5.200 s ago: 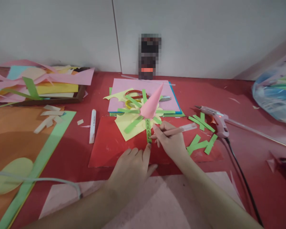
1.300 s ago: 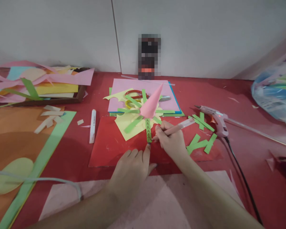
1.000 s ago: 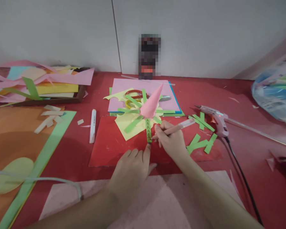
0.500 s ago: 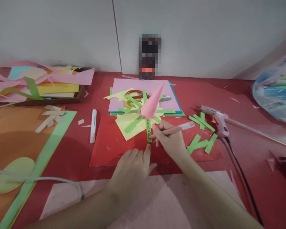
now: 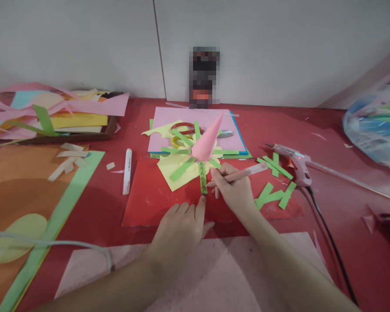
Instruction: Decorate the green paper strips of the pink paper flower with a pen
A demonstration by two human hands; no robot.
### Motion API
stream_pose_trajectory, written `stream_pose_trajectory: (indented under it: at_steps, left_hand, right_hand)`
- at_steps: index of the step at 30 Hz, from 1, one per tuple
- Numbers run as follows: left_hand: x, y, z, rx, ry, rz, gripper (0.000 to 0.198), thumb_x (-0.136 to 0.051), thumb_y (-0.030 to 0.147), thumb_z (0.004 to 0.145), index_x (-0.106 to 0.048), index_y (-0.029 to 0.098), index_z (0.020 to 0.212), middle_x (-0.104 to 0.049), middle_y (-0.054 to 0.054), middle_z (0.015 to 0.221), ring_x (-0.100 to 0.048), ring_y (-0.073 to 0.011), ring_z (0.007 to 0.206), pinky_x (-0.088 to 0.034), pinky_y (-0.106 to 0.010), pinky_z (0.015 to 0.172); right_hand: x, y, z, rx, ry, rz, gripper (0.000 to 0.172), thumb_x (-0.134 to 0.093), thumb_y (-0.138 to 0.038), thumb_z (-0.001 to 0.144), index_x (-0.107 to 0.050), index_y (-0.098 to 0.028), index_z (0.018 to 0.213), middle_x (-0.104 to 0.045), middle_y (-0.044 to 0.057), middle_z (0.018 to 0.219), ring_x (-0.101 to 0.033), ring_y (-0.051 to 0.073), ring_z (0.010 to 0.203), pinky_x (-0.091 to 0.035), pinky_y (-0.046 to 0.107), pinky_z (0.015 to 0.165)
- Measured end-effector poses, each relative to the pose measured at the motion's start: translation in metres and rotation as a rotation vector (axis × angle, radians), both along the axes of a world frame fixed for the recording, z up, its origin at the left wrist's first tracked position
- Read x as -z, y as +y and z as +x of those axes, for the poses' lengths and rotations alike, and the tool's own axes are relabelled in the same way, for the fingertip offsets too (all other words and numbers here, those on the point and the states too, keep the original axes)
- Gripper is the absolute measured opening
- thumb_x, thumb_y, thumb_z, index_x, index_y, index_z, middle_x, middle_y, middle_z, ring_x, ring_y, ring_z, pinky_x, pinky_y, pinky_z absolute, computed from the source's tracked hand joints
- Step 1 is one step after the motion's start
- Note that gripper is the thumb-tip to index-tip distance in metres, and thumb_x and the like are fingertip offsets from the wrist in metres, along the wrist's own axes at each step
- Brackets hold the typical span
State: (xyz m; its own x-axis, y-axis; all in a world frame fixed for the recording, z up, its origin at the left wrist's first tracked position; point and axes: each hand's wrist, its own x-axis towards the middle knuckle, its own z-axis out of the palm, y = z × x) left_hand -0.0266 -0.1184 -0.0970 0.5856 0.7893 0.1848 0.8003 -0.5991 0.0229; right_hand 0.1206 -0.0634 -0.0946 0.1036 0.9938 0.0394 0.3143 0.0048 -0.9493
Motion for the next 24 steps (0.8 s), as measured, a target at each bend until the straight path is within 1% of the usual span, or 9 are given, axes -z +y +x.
stream_pose_trajectory:
  at_steps: [5,10,15,20,24]
  left_hand:
    - [-0.0002,-0.0007,0.0005,-0.003,0.002,0.009,0.042,-0.048,0.038,0.088,-0.055,0.005,0.112,-0.056,-0.003,0.06,-0.055,-0.0181,0.056,-0.045,-0.03,0.054]
    - [-0.0005,-0.0004,-0.0001,-0.008,0.023,-0.006,0.042,-0.042,0.04,0.09,-0.054,0.007,0.113,-0.058,-0.003,0.061,-0.055,-0.0172,0.058,-0.045,-0.029,0.056]
    - [-0.0015,-0.0007,-0.0007,0.001,0.021,0.01,0.043,-0.038,0.04,0.092,-0.054,0.006,0.113,-0.057,-0.004,0.061,-0.055,-0.017,0.057,-0.044,-0.029,0.055]
    - [-0.002,-0.0008,-0.0001,0.001,0.018,0.01,0.042,-0.043,0.039,0.09,-0.055,0.006,0.112,-0.057,-0.003,0.06,-0.055,-0.0169,0.057,-0.045,-0.028,0.055]
    - [-0.0011,-0.0006,0.0004,-0.001,0.008,0.013,0.043,-0.051,0.04,0.086,-0.056,0.005,0.111,-0.056,-0.003,0.059,-0.055,-0.0174,0.055,-0.046,-0.029,0.054]
  right_hand:
    - [-0.0006,0.0001,-0.0002,0.042,-0.037,0.011,0.033,-0.052,-0.032,0.08,-0.037,-0.023,0.053,-0.043,-0.007,0.032,-0.063,0.015,0.046,-0.043,0.02,0.042]
    - [-0.0001,0.0,-0.0001,0.06,-0.044,0.023,0.032,-0.051,-0.031,0.08,-0.037,-0.023,0.052,-0.043,-0.007,0.032,-0.062,0.015,0.045,-0.043,0.02,0.041]
    - [0.0007,-0.0007,0.0006,0.057,-0.045,0.032,0.032,-0.051,-0.031,0.08,-0.037,-0.023,0.053,-0.043,-0.007,0.032,-0.061,0.014,0.044,-0.043,0.02,0.041]
    - [0.0004,-0.0008,-0.0002,0.025,-0.036,0.031,0.033,-0.051,-0.03,0.081,-0.036,-0.023,0.052,-0.042,-0.008,0.032,-0.061,0.014,0.044,-0.044,0.02,0.043]
    - [-0.0006,-0.0005,-0.0002,0.007,-0.022,0.021,0.033,-0.052,-0.029,0.081,-0.036,-0.023,0.052,-0.041,-0.008,0.031,-0.062,0.014,0.045,-0.044,0.021,0.044]
